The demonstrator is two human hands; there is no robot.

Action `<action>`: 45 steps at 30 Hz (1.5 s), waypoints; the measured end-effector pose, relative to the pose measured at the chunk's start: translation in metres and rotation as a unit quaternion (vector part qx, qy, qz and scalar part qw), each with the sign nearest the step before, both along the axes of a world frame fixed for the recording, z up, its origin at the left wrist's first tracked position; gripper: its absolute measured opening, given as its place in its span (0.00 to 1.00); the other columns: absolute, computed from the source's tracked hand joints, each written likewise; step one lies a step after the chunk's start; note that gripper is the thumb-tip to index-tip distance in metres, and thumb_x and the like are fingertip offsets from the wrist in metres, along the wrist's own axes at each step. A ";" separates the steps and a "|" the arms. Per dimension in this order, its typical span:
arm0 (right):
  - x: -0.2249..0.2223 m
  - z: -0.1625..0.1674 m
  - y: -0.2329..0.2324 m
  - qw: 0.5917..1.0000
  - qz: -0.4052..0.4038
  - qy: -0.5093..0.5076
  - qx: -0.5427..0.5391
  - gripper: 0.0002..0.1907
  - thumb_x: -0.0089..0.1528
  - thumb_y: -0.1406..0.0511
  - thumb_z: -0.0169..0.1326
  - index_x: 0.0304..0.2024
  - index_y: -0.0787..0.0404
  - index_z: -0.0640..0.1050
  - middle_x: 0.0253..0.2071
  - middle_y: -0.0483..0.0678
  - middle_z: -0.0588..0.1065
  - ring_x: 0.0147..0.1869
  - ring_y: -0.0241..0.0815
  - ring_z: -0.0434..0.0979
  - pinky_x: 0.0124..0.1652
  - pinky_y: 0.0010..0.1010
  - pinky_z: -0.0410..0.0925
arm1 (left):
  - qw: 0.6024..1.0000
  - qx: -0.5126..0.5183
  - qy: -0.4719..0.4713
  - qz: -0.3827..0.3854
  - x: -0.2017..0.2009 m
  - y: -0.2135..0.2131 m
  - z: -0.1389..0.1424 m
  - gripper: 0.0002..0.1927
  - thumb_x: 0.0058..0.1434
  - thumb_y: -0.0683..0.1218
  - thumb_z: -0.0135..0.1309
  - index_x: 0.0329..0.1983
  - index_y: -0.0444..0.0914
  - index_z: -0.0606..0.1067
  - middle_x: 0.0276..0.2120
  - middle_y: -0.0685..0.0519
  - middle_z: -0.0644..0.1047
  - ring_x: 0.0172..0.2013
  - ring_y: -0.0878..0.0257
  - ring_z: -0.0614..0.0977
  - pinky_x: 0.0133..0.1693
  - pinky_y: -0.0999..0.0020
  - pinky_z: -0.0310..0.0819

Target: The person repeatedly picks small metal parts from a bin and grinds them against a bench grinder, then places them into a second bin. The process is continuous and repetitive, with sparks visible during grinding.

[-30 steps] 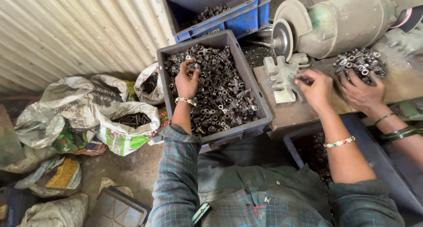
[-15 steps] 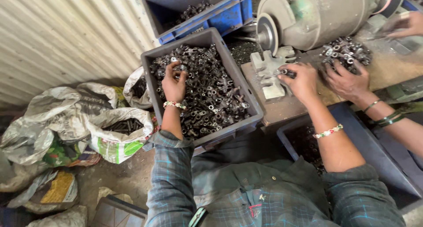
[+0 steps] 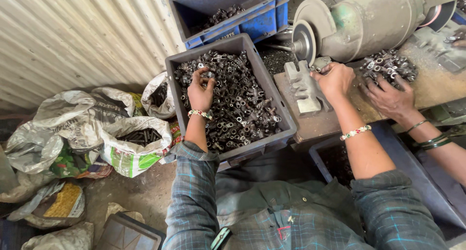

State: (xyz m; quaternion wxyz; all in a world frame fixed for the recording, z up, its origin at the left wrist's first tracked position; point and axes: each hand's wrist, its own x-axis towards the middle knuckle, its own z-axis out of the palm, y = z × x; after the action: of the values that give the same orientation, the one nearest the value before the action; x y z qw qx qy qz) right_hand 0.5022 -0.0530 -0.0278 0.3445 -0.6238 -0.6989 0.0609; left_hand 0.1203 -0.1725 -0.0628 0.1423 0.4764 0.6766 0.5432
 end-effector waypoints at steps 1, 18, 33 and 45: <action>-0.001 0.002 0.000 1.000 0.001 0.004 -0.004 0.19 0.49 0.55 0.76 0.29 0.61 0.84 0.24 0.54 0.79 0.29 0.52 0.80 0.39 0.40 0.72 | 1.000 -0.001 -0.001 -0.001 0.000 0.000 -0.001 0.19 0.63 0.41 0.58 0.57 0.42 0.73 0.30 0.55 0.84 0.24 0.70 0.79 0.32 0.73 0.73; -0.002 0.014 0.022 0.995 0.065 0.040 -0.058 0.18 0.49 0.57 0.76 0.31 0.62 0.83 0.28 0.52 0.80 0.31 0.46 0.81 0.37 0.38 0.73 | 0.999 -0.003 0.039 0.027 -0.005 0.001 -0.007 0.19 0.62 0.43 0.60 0.56 0.43 0.73 0.30 0.54 0.84 0.22 0.66 0.78 0.31 0.68 0.73; 0.012 0.013 0.030 0.989 0.137 0.045 -0.024 0.20 0.50 0.56 0.76 0.36 0.61 0.84 0.33 0.51 0.81 0.33 0.46 0.81 0.39 0.36 0.72 | 0.999 -0.013 0.025 0.030 -0.008 0.000 -0.013 0.19 0.62 0.43 0.60 0.56 0.45 0.73 0.31 0.55 0.84 0.23 0.66 0.81 0.32 0.68 0.74; 0.035 0.013 -0.016 0.814 0.220 -0.218 0.492 0.06 0.61 0.63 0.72 0.38 0.53 0.86 0.36 0.39 0.79 0.37 0.40 0.74 0.38 0.31 0.70 | 0.999 -0.005 0.029 0.032 -0.010 0.007 -0.015 0.19 0.62 0.44 0.60 0.56 0.44 0.73 0.30 0.53 0.84 0.25 0.64 0.82 0.34 0.66 0.76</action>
State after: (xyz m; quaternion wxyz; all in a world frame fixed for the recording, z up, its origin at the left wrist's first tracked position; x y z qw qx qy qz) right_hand 0.5374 -0.0689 -0.0152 0.4214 -0.1978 -0.8111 -0.3542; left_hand 0.1108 -0.1655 -0.0781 0.1071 0.4695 0.6979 0.5302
